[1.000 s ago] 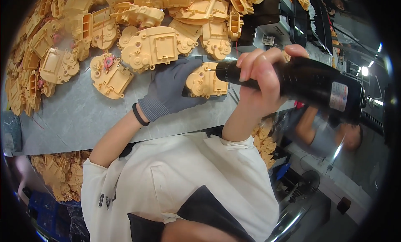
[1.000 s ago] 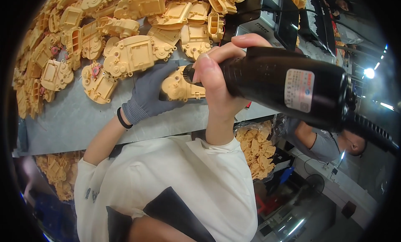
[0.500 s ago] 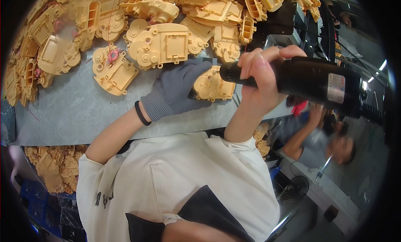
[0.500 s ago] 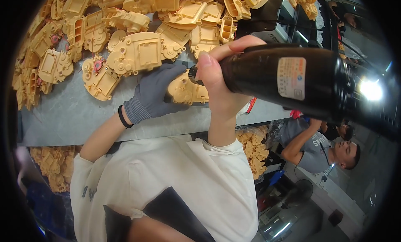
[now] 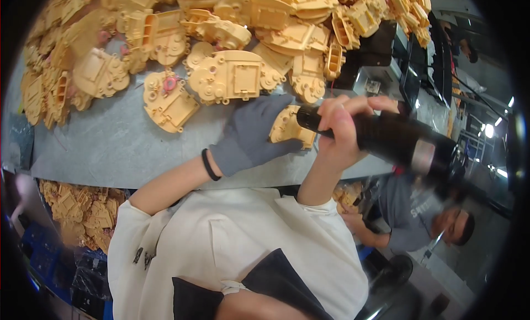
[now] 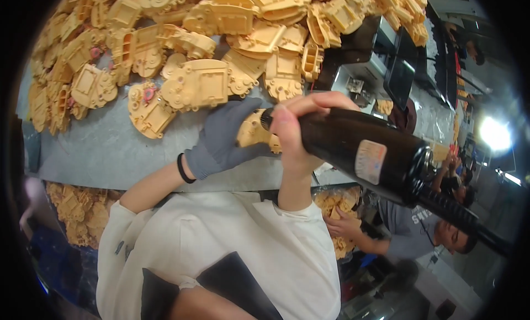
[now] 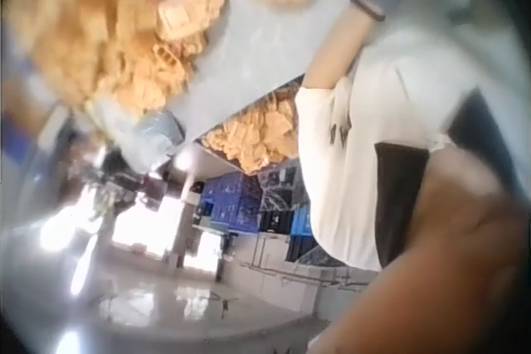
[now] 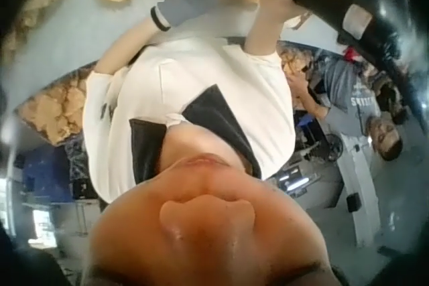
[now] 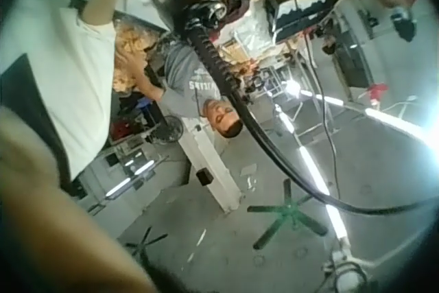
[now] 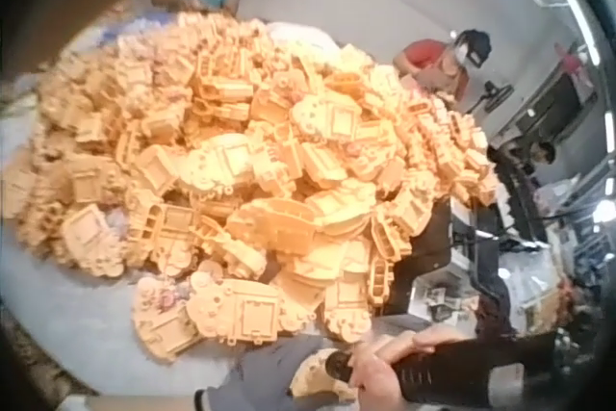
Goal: The person assembles plastic housings by placing each piece onto a fixture and driving screws into it with an electric screwdriver.
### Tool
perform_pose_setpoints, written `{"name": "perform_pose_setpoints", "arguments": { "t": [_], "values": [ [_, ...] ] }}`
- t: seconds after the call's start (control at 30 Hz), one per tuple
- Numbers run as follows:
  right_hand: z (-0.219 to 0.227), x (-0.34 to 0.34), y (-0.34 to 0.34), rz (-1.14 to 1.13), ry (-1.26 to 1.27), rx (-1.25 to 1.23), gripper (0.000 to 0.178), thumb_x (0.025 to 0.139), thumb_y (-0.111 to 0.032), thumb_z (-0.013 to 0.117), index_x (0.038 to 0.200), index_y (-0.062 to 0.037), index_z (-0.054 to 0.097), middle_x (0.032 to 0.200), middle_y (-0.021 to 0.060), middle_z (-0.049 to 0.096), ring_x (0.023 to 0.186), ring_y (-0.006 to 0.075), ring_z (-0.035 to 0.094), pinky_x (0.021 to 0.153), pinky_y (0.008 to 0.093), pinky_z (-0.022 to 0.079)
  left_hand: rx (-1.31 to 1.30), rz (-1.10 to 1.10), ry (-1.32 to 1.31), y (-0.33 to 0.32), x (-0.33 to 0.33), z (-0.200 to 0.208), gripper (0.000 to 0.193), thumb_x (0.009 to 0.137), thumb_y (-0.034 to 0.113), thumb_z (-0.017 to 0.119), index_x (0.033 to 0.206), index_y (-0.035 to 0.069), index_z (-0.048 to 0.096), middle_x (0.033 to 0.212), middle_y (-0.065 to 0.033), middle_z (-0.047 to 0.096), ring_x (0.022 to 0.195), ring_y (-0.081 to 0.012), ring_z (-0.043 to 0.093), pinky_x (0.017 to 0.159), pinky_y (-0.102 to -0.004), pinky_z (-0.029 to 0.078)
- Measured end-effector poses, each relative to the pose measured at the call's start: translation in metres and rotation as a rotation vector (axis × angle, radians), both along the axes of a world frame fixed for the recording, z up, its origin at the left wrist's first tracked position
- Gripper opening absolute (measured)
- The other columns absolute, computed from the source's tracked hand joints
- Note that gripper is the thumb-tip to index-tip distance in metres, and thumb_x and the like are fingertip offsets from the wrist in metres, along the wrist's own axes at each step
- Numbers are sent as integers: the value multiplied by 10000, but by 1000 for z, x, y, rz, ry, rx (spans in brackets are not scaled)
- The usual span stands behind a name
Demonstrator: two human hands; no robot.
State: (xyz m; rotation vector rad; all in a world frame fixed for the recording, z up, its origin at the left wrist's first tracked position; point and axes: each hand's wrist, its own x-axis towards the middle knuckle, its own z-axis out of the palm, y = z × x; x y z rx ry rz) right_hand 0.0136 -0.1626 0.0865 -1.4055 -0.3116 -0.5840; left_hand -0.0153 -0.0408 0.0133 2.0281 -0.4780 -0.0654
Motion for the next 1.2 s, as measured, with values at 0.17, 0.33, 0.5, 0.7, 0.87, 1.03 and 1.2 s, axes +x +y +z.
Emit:
{"name": "perform_pose_setpoints", "arguments": {
  "t": [0.17, 0.33, 0.5, 0.7, 0.87, 1.03, 1.2],
  "values": [
    [21, -21, -39, 78, -10, 371, 460, 789, -73, 508, 1219, -59, 348, 636, 25, 455, 500, 140, 448, 579, 321, 404, -326, 145, 477, -3, -4, 21, 590, 692, 181, 690, 1227, 65, 470, 994, -108, 572, 916, -195, 576, 844, -309, 453],
    [59, -62, -55, 93, -253, 478, 357, 847, -158, 511, 1179, -66, 415, 668, -13, 448, 535, 100, 438, 624, 287, 369, -484, 212, 178, 16, -19, 52, 531, 621, -15, 704, 1119, 83, 546, 994, -70, 575, 914, -203, 569, 805, -290, 471],
    [58, -67, -57, 159, -335, 498, 308, 860, -160, 512, 1145, -72, 438, 667, -27, 442, 552, 79, 446, 630, 279, 370, -574, 140, -116, 27, -25, 54, 534, 600, -111, 684, 1090, 62, 560, 1021, -106, 545, 930, -231, 559, 809, -316, 463],
    [48, -58, -48, 210, -251, 501, 335, 862, -157, 518, 1174, -96, 413, 681, -22, 451, 573, 93, 458, 651, 298, 377, -413, 130, -302, 82, -44, 58, 492, 598, -50, 700, 1061, 49, 566, 1007, -127, 556, 934, -283, 556, 803, -366, 464],
    [33, -51, -67, 84, -142, 414, 321, 858, -139, 507, 1170, -105, 437, 673, -12, 436, 577, 105, 423, 664, 304, 361, -325, 1296, -413, 230, -134, 63, 368, 819, 20, 620, 1146, -55, 471, 1113, -166, 556, 973, -210, 577, 837, -324, 506],
    [23, -44, -52, 94, -60, 557, 335, 855, -125, 504, 1184, -95, 448, 671, -8, 434, 570, 104, 414, 653, 300, 352, 727, 1420, -253, 315, -176, 49, 529, 749, 50, 697, 1198, -50, 435, 1179, -159, 507, 1032, -222, 529, 880, -332, 471],
    [21, -44, -47, 135, -70, 517, 320, 855, -115, 498, 1172, -81, 464, 671, 5, 429, 575, 110, 433, 655, 313, 353, 817, 101, -322, 137, -22, 25, 516, 672, 76, 604, 1177, 173, 553, 1285, -95, 461, 1204, -322, 398, 986, -434, 384]
  ]
}}
